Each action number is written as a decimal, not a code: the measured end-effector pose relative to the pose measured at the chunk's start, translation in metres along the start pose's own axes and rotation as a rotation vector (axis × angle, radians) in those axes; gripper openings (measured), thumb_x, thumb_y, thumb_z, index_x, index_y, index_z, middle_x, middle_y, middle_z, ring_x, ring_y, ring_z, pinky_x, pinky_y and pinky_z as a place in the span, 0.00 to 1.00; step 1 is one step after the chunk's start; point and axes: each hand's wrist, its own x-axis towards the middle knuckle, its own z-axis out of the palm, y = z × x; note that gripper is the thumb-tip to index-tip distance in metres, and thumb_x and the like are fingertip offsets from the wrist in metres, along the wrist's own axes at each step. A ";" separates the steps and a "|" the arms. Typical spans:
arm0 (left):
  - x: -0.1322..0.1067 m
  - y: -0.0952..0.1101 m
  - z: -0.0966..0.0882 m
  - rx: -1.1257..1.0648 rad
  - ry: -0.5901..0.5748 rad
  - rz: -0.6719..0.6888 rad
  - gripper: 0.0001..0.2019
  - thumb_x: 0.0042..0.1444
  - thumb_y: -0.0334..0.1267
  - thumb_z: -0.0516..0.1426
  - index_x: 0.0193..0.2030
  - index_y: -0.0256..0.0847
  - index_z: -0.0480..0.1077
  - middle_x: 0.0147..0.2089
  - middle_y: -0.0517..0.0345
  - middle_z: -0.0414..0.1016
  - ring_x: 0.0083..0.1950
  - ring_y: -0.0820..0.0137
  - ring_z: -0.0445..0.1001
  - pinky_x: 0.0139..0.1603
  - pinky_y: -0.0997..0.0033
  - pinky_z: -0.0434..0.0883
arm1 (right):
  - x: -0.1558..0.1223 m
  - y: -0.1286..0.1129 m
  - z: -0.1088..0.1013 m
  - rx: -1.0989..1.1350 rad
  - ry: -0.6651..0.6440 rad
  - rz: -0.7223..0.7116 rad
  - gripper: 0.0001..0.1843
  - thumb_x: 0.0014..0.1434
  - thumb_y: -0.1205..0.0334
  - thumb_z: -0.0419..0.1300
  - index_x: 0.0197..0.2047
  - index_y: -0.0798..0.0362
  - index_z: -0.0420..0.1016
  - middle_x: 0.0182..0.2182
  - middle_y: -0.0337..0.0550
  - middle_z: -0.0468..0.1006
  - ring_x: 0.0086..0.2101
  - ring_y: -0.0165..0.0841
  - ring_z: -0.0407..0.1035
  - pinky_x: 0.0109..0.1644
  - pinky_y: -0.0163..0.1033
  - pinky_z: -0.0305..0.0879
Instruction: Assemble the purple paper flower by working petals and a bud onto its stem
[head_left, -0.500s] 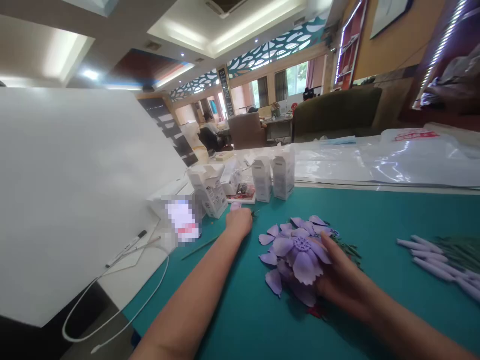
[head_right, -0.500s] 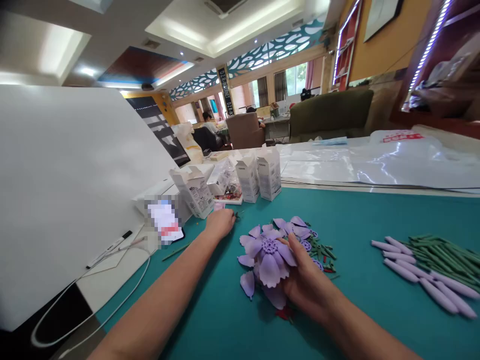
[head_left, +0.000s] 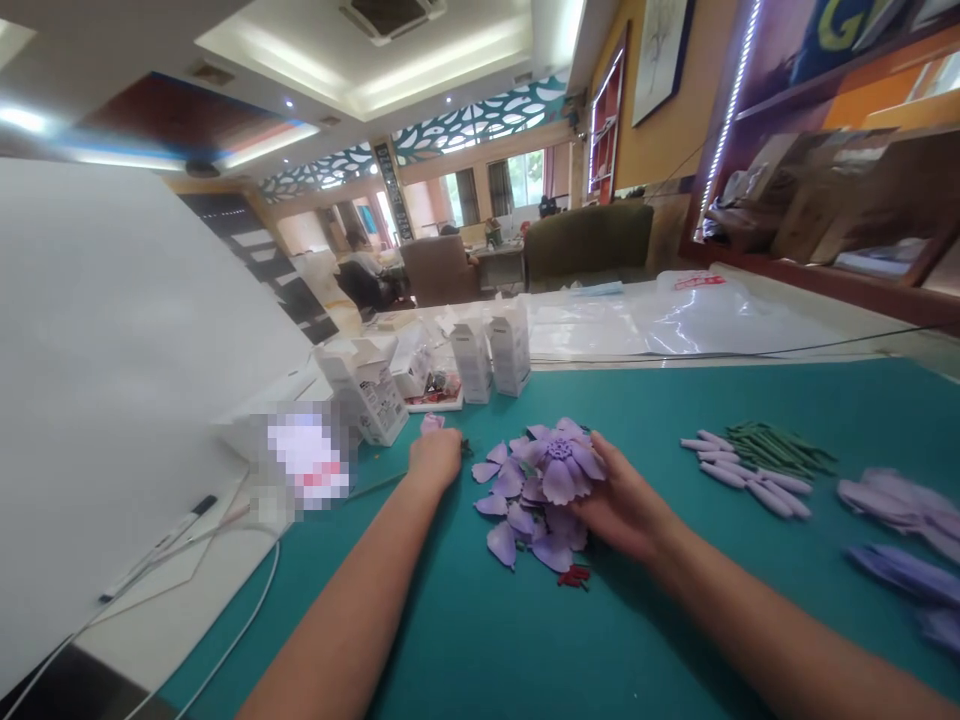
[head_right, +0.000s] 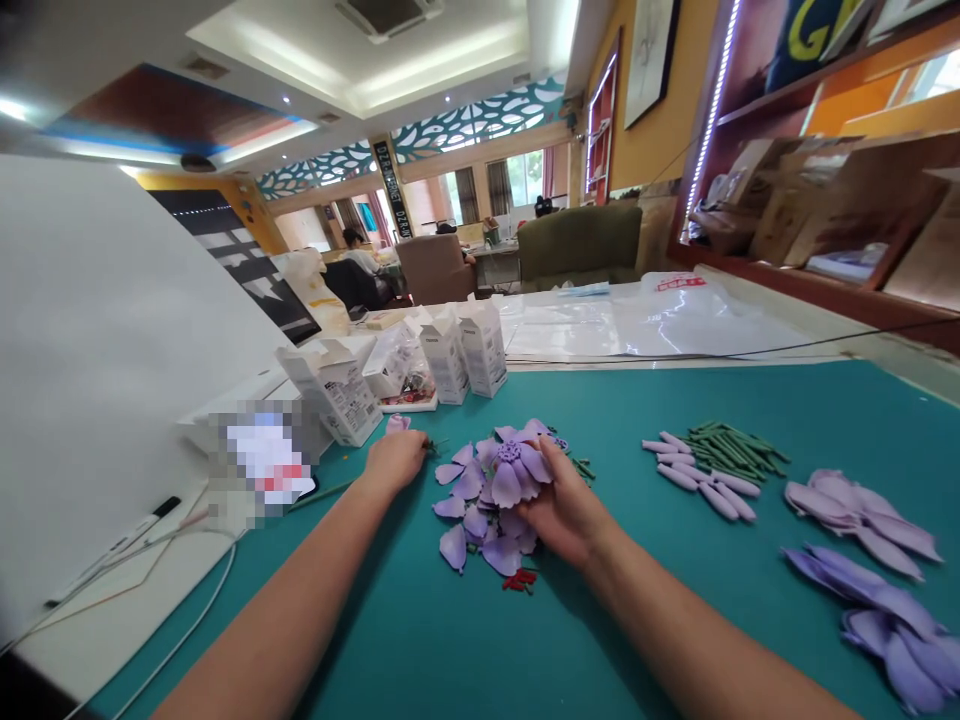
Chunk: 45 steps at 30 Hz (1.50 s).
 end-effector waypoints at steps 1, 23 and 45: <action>-0.002 0.001 -0.001 0.010 0.000 0.007 0.13 0.63 0.41 0.55 0.50 0.36 0.70 0.49 0.50 0.74 0.48 0.64 0.74 0.49 0.56 0.73 | -0.001 -0.001 0.001 0.037 0.035 0.025 0.12 0.61 0.52 0.58 0.41 0.48 0.77 0.37 0.43 0.81 0.40 0.38 0.75 0.46 0.45 0.72; -0.097 0.082 -0.109 0.297 0.097 0.359 0.14 0.55 0.22 0.51 0.41 0.36 0.76 0.40 0.45 0.79 0.45 0.54 0.78 0.39 0.61 0.73 | -0.003 0.005 0.001 0.059 0.087 -0.006 0.08 0.56 0.56 0.61 0.30 0.51 0.73 0.26 0.38 0.76 0.29 0.32 0.69 0.34 0.36 0.68; -0.092 0.096 -0.117 0.421 0.063 0.420 0.12 0.55 0.22 0.53 0.37 0.34 0.78 0.39 0.42 0.81 0.46 0.56 0.78 0.46 0.61 0.71 | -0.005 0.009 0.006 -0.112 0.072 -0.125 0.17 0.48 0.48 0.65 0.29 0.50 0.64 0.19 0.32 0.66 0.22 0.28 0.60 0.26 0.33 0.60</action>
